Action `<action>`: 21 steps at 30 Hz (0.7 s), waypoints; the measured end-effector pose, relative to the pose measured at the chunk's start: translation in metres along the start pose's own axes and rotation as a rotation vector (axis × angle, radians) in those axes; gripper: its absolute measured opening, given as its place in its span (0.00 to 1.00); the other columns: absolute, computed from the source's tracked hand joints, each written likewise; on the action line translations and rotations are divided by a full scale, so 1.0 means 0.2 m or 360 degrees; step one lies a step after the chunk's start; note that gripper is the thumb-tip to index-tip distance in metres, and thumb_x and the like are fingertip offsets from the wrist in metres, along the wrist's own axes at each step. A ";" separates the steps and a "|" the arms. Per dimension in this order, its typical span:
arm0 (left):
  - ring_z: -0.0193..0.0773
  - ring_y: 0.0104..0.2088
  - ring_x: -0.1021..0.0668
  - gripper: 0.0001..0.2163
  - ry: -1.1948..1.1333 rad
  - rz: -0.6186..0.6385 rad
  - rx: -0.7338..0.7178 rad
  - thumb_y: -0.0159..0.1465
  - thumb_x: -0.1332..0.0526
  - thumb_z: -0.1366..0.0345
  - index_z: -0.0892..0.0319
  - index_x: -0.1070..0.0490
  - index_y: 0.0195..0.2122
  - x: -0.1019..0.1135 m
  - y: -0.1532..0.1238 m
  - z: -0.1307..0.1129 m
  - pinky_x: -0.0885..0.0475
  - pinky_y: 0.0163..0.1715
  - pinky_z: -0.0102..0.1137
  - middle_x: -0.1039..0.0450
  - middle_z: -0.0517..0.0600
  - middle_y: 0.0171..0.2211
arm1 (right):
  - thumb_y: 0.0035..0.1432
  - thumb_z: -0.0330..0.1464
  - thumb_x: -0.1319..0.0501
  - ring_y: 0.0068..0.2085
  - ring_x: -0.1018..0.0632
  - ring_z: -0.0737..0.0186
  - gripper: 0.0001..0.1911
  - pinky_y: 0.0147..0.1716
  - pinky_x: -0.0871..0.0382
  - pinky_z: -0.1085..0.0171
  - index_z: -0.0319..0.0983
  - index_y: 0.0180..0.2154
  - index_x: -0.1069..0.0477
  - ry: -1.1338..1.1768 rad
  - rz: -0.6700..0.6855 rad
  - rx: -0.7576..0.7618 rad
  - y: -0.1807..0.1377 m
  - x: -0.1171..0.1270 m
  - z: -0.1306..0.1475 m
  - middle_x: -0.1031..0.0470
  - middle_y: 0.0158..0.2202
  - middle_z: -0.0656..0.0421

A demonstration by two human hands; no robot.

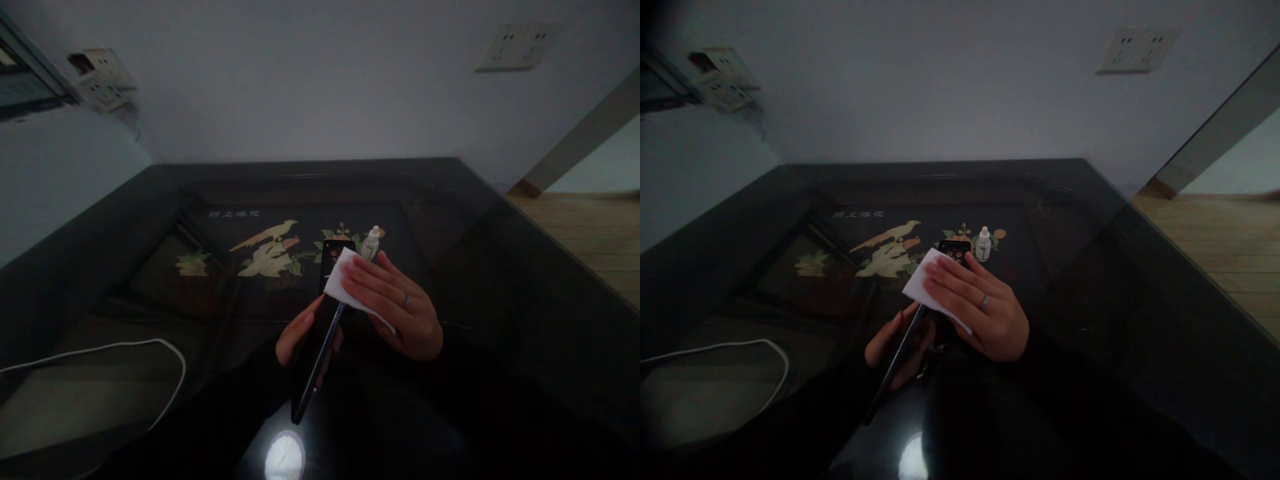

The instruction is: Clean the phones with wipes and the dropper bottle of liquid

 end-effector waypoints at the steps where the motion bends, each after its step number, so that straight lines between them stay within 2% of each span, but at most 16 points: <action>1: 0.28 0.11 0.31 0.25 0.0000 -0.0018 -0.0007 0.63 0.52 0.52 0.55 0.51 0.59 -0.01 -0.01 0.00 0.42 0.06 0.19 0.30 0.47 0.26 | 0.60 0.25 0.52 0.60 0.41 0.57 0.26 0.59 0.48 0.48 0.40 0.60 0.49 0.0048 -0.0026 -0.0087 0.00 0.00 -0.01 0.41 0.59 0.56; 5: 0.25 0.11 0.32 0.23 0.0000 -0.0140 -0.0050 0.63 0.52 0.54 0.56 0.47 0.58 -0.03 -0.03 -0.01 0.43 0.06 0.18 0.30 0.49 0.27 | 0.63 0.26 0.55 0.58 0.37 0.62 0.23 0.58 0.43 0.58 0.41 0.59 0.46 0.0388 -0.0033 -0.0473 0.01 0.00 -0.06 0.40 0.59 0.60; 7: 0.25 0.11 0.31 0.22 -0.0016 -0.0094 -0.0045 0.63 0.52 0.54 0.55 0.46 0.58 -0.05 -0.04 -0.02 0.43 0.05 0.18 0.30 0.50 0.29 | 0.64 0.28 0.55 0.57 0.36 0.64 0.22 0.56 0.40 0.62 0.42 0.58 0.44 0.0534 -0.0001 -0.0608 0.00 -0.02 -0.06 0.39 0.58 0.62; 10: 0.25 0.12 0.31 0.22 -0.0129 -0.0033 -0.0051 0.62 0.51 0.53 0.54 0.43 0.55 -0.07 -0.03 -0.02 0.41 0.06 0.20 0.32 0.48 0.30 | 0.64 0.30 0.54 0.56 0.34 0.63 0.20 0.55 0.39 0.61 0.43 0.56 0.41 0.0647 -0.0036 -0.0772 0.00 -0.05 -0.08 0.37 0.56 0.63; 14: 0.26 0.17 0.30 0.25 -0.0295 -0.0234 0.0029 0.57 0.44 0.49 0.51 0.42 0.53 -0.05 0.00 -0.02 0.38 0.09 0.20 0.34 0.46 0.31 | 0.64 0.32 0.53 0.53 0.31 0.61 0.18 0.53 0.36 0.57 0.41 0.53 0.36 0.0754 -0.0134 -0.0989 -0.01 -0.09 -0.14 0.31 0.51 0.61; 17: 0.25 0.16 0.33 0.23 -0.0356 -0.0270 0.0059 0.55 0.43 0.48 0.50 0.39 0.50 -0.05 0.01 0.00 0.42 0.07 0.19 0.34 0.45 0.31 | 0.64 0.33 0.52 0.54 0.31 0.60 0.18 0.53 0.37 0.56 0.41 0.53 0.35 0.0826 -0.0147 -0.1047 -0.02 -0.12 -0.16 0.31 0.52 0.60; 21: 0.29 0.23 0.31 0.25 -0.0457 -0.0104 0.0039 0.52 0.42 0.43 0.57 0.31 0.42 -0.10 0.00 0.06 0.40 0.09 0.20 0.35 0.49 0.35 | 0.64 0.34 0.53 0.52 0.29 0.60 0.18 0.52 0.35 0.57 0.41 0.54 0.36 0.0816 -0.0105 -0.1035 -0.02 -0.13 -0.13 0.31 0.52 0.60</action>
Point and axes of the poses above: each hand's wrist, its own y-axis towards the middle knuckle, its own x-axis out of the back of the hand, z = x × y, the point moved 4 cm from there along y, towards the middle knuckle
